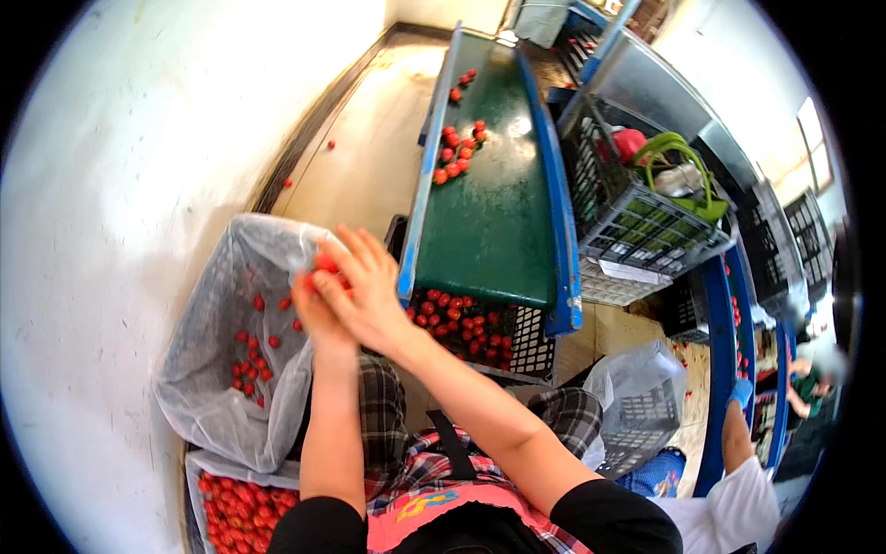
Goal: The person picks up red fruits from a moving conveyor belt by hand and places them into a white plastic crate and a black container.
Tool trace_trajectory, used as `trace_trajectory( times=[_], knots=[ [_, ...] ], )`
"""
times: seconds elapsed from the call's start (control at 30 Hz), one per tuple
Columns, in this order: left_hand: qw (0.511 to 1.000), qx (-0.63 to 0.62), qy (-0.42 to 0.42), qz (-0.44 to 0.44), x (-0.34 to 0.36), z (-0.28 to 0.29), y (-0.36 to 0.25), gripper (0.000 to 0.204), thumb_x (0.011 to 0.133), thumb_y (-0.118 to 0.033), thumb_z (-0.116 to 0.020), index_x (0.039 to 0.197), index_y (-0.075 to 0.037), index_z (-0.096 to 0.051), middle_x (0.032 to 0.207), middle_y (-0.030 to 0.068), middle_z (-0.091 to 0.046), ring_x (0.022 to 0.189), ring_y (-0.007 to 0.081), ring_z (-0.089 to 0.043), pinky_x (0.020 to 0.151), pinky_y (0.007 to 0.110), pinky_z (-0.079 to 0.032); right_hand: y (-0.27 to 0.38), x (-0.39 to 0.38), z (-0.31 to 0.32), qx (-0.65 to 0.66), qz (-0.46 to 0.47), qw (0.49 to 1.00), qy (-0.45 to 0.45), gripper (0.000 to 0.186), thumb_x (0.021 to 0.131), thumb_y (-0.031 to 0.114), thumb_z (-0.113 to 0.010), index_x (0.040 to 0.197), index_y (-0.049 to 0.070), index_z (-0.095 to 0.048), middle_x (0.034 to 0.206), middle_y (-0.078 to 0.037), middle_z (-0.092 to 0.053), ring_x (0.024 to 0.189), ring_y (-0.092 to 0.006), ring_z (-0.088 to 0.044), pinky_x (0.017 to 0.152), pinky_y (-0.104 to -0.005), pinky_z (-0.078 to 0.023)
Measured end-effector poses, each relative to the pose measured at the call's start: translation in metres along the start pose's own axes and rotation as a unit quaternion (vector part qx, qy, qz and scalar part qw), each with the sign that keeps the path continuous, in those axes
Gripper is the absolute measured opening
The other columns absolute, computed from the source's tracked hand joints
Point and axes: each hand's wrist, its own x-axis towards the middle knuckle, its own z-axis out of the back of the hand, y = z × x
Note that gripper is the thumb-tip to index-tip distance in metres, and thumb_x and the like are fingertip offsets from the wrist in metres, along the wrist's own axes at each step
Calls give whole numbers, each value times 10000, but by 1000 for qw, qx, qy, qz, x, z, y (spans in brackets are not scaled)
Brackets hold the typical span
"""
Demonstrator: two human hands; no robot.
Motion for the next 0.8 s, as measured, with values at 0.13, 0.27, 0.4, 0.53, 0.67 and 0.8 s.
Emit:
trace_trajectory(
  times=[0.13,0.27,0.4,0.53,0.67,0.8],
  knots=[
    [976,-128,-142,-109,-7,51,-44,543,863,-472,-380,1014,29,-527,1026,181,-550,974,329,-534,929,486,-426,-14,-20,15,130,-113,985,1,328,904,254,-527,1179,75,-529,1294,-174,-424,1221,-326,-376,1000,-384,-312],
    [894,108,-406,-157,-23,77,-97,481,861,-470,-403,1005,-26,-520,1001,144,-552,863,314,-530,931,557,-376,-48,-40,78,125,-135,981,64,288,892,224,-525,1070,2,-567,1110,-181,-543,1092,-323,-483,939,-374,-378],
    [793,244,-535,-158,-22,76,-116,386,839,-321,-520,1113,-49,-521,1046,73,-545,909,248,-536,878,513,-392,-84,-55,122,67,-237,959,143,302,918,237,-507,1101,2,-554,1093,-170,-548,1034,-315,-524,864,-379,-429],
    [845,527,-73,-57,21,-5,-2,322,836,-85,-574,1147,-25,-518,1058,65,-547,942,176,-539,846,318,-448,-111,-80,141,82,-235,950,188,272,895,205,-533,1077,6,-565,1024,-179,-571,906,-311,-589,777,-376,-475],
    [625,772,116,-6,78,-39,99,502,798,-256,-656,1183,13,-481,1180,196,-513,1095,294,-503,912,368,-420,-99,-90,147,-171,-76,948,258,258,839,225,-583,1052,81,-598,985,-101,-603,951,-283,-580,793,-401,-469],
    [337,921,161,-112,156,-17,171,746,760,-330,-679,1277,54,-302,1354,323,-252,1262,451,-263,1023,489,-289,-97,-96,154,-151,-128,953,231,303,810,221,-610,1079,89,-568,967,-93,-591,916,-255,-583,773,-383,-465]
  ],
)
